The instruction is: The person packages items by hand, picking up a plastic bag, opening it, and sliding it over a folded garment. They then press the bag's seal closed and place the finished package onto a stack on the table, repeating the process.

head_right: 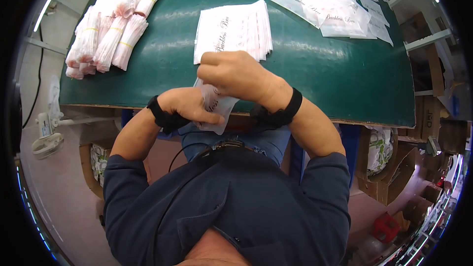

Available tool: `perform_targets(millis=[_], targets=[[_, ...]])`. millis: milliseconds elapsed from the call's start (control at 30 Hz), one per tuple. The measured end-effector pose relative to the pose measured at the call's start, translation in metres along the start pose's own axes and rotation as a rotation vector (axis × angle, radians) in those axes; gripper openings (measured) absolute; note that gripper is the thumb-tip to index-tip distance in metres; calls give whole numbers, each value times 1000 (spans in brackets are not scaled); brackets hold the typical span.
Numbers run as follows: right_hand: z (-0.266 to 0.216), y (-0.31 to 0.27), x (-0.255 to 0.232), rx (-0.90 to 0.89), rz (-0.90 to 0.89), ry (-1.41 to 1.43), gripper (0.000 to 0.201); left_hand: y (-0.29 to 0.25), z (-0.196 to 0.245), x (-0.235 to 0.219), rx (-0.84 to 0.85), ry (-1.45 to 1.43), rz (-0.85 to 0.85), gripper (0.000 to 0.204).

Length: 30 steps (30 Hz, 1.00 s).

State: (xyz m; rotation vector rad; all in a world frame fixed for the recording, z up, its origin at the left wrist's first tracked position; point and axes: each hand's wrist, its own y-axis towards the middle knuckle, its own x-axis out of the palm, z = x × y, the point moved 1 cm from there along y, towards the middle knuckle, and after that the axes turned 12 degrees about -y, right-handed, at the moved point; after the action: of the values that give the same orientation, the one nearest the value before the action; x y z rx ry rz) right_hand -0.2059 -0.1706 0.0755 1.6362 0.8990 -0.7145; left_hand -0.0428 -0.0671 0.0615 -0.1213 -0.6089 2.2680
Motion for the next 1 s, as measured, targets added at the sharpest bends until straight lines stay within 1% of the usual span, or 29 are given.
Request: perform_targets(millis=[67, 100, 200, 233, 333, 367, 467, 500, 600, 633, 733, 767, 833, 867, 900, 933, 967, 1000], targets=[[6, 3, -2, 192, 146, 101, 15, 2, -3, -6, 1, 64, 129, 45], [9, 0, 0, 186, 144, 98, 15, 3, -5, -8, 6, 65, 135, 45], [19, -21, 20, 304, 137, 137, 15, 2, -20, -10, 73, -132, 182, 41], [17, -20, 21, 309, 133, 147, 15, 2, -23, -10, 65, -141, 182, 41], [15, -8, 8, 87, 226, -53, 17, 12, -24, -8, -9, -223, 29, 48], [11, -3, 5, 97, 223, -46, 17, 14, -26, 0, -16, -231, 23, 48], [-2, 17, 2, -147, 170, -32, 18, 15, -25, 28, 304, 177, -33, 52], [2, 18, 1, -145, 171, -35, 18, 16, -24, 26, 304, 179, -35, 52], [13, 16, -1, -48, 203, -73, 20, 18, -22, 18, 112, 33, -3, 58], [13, 14, -2, -49, 201, -80, 20, 17, -20, 17, 118, 37, -5, 58], [25, 3, -7, 37, 111, -90, 14, 11, -5, 11, 384, 68, -42, 63], [36, -1, -8, 19, 114, -103, 14, 12, -1, 6, 397, 83, -32, 63], [64, -15, -12, 205, 267, 59, 8, 9, 1, -6, 546, -131, 198, 60], [78, -22, -26, 347, 274, 38, 8, 7, 4, -12, 621, -237, 311, 58], [95, -34, -42, 492, 279, 19, 10, 1, 10, -20, 771, -349, 509, 53], [126, -49, -51, 661, 368, -69, 17, -4, 15, -27, 919, -467, 706, 47], [161, -62, -67, 845, 457, -116, 22, -2, 10, -45, 922, -465, 710, 47], [200, -82, -85, 990, 495, -191, 22, 2, -5, -70, 834, -321, 938, 51]])
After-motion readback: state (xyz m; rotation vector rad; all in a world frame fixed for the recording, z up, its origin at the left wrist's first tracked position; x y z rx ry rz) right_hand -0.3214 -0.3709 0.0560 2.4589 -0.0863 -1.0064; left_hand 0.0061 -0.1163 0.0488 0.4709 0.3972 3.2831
